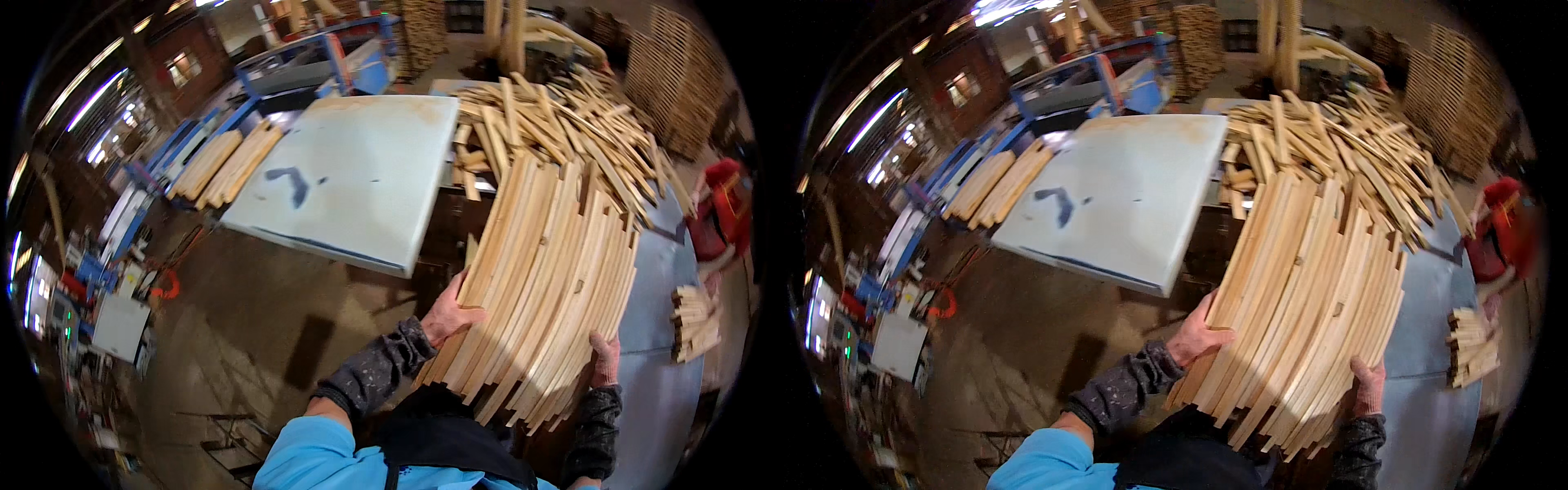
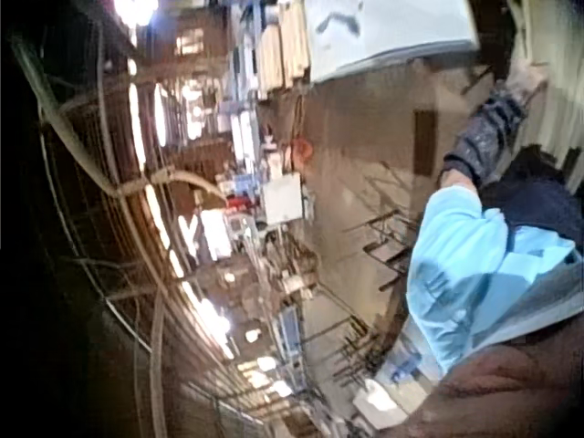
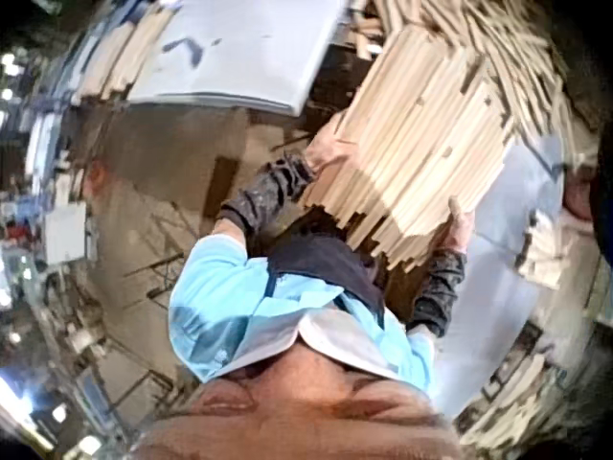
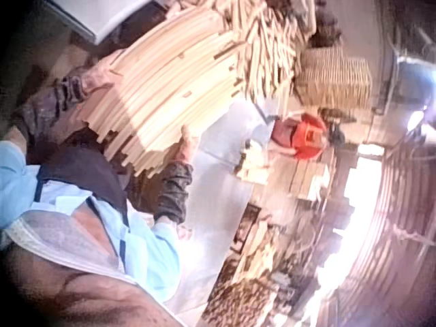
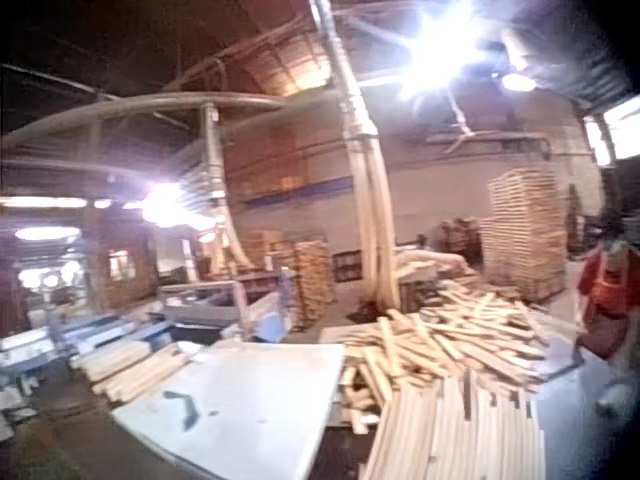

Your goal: The person measures the width of wooden slats using a digital caliper and a red plastic gauge. They then stack the measured slats into neat piles on a metal table and transfer them to a nearby machine.

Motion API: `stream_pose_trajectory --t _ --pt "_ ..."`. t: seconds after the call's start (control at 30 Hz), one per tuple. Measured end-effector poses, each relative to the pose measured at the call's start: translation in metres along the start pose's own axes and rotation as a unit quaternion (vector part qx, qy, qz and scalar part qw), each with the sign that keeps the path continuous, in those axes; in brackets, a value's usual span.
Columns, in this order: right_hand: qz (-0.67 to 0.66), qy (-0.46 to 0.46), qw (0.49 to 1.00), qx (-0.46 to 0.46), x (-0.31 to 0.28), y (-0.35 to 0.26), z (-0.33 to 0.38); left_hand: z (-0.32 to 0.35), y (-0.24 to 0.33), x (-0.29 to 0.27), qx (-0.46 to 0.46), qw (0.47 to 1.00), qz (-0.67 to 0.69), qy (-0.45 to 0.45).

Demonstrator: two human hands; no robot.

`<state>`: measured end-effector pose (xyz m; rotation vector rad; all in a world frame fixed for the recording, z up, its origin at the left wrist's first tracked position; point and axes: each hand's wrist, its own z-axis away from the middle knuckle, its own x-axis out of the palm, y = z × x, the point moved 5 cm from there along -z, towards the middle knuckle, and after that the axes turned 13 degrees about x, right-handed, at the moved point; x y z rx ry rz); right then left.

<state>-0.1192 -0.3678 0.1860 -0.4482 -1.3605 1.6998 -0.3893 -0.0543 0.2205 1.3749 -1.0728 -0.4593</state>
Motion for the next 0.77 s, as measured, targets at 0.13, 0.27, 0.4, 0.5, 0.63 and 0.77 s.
stream_pose_trajectory --t 0.13,0.27,0.4,0.5,0.63,0.77 --pt "0.032 -0.156 0.987 0.022 0.135 -0.029 -0.040 0.074 0.127 -0.050 0.051 0.985 -0.074 0.147" --pt "0.078 -0.262 0.961 0.046 0.260 -0.015 -0.082 0.121 0.164 -0.107 0.079 0.957 -0.086 0.267" --pt "0.193 -0.331 0.911 0.156 0.366 -0.020 -0.066 0.162 0.177 -0.191 0.061 0.936 -0.142 0.316" --pt "0.211 -0.358 0.905 0.092 0.430 0.015 -0.103 0.159 0.198 -0.242 0.002 0.935 -0.100 0.342" --pt "0.279 -0.306 0.907 0.078 0.506 0.015 -0.102 0.156 0.220 -0.322 -0.001 0.935 -0.169 0.311" --pt "0.253 -0.282 0.917 0.125 0.574 0.005 -0.123 0.097 0.276 -0.391 -0.075 0.941 -0.196 0.265"
